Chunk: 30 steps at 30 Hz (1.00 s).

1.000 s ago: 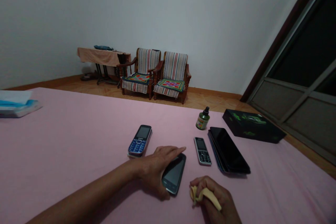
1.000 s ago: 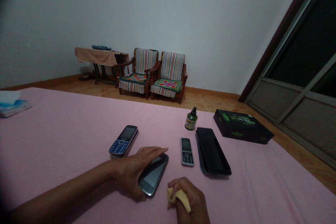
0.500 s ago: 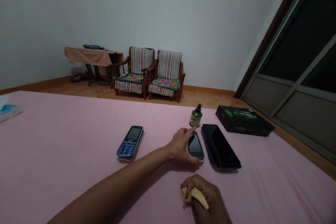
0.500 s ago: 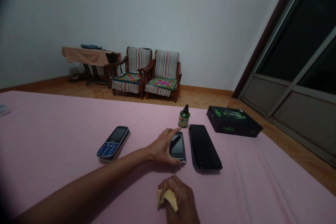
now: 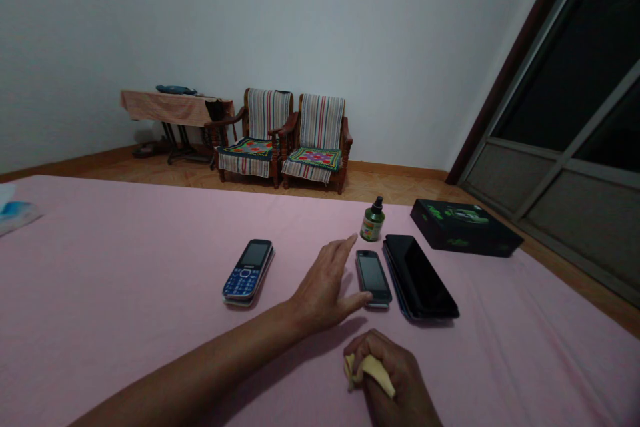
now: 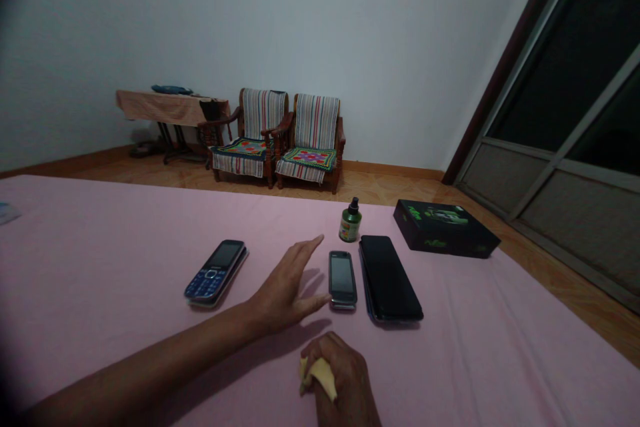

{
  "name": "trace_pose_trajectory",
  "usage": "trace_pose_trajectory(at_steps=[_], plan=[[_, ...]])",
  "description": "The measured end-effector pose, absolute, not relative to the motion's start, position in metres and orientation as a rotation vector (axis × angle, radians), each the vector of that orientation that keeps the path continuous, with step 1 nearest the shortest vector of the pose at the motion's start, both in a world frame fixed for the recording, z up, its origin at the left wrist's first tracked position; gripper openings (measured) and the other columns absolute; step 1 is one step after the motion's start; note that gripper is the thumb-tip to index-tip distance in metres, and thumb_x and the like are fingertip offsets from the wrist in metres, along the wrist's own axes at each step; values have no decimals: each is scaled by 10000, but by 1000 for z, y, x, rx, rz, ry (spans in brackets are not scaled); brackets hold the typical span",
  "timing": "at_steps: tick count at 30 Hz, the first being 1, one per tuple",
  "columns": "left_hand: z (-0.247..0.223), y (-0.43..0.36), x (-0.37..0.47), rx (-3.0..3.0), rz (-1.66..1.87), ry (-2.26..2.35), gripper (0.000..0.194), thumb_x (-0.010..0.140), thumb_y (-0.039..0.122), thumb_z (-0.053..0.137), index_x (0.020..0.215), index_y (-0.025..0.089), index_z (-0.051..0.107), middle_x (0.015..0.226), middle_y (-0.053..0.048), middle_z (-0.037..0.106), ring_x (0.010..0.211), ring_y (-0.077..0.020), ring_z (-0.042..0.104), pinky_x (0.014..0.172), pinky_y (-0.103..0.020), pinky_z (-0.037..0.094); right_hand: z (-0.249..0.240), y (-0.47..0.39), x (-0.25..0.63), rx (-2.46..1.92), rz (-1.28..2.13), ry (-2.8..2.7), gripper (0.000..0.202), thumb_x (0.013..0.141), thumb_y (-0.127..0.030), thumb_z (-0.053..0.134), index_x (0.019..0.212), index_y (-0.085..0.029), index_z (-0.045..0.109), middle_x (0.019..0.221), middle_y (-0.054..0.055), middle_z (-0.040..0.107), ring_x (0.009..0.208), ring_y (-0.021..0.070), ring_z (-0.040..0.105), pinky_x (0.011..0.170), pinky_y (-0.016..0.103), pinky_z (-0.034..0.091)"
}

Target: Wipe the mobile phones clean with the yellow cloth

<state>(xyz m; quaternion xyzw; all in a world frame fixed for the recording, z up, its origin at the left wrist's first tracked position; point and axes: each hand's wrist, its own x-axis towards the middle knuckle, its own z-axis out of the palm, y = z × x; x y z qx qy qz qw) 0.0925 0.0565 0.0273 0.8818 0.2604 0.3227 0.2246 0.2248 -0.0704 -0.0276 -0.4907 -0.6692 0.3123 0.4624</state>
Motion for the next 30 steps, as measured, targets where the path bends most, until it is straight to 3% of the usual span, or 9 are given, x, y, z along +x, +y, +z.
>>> trace_pose_trajectory(at_steps=[5,9,13,20,26,30], plan=[[50,54,22,2677,957,1085,713,834,374,650,1438,154,341,1268,-166,491,1175,-322,456,1016,-478,397,-29,-72,221,-1208,736,-1617,152,700,-95,423,709,-200,532,751,34,610,674,165,589,628,246,421],[57,69,-29,2720,641,1577,796,834,532,586,1454,106,327,1160,-185,545,1051,-350,529,897,-481,460,-28,-73,218,-1235,749,-1618,173,689,-73,422,706,-202,536,757,31,611,656,159,590,613,238,427],[55,73,-50,2553,325,1819,908,795,602,568,1506,153,225,1140,-175,580,1023,-360,587,790,-436,501,-28,-74,214,-1279,654,-1592,198,690,-57,431,681,-200,568,912,72,624,841,193,633,711,257,465],[44,72,-53,2491,247,1857,834,804,400,546,1514,159,180,1106,-164,631,941,-345,651,763,-406,500,-24,-74,214,-1302,571,-1592,176,755,-89,498,713,-206,623,966,78,603,925,211,628,777,267,496],[44,67,-51,2505,602,1689,706,848,334,492,1472,128,235,1174,-171,579,933,-317,652,807,-432,510,-20,-74,216,-1289,575,-1514,136,852,-146,526,798,-214,631,929,70,597,829,199,633,697,255,523],[36,50,-36,2509,851,1272,673,829,289,528,1448,201,279,1277,-140,544,1097,-300,591,930,-458,486,-19,-75,216,-1291,541,-1466,125,867,-180,543,778,-214,624,883,62,597,807,206,623,683,264,519]])
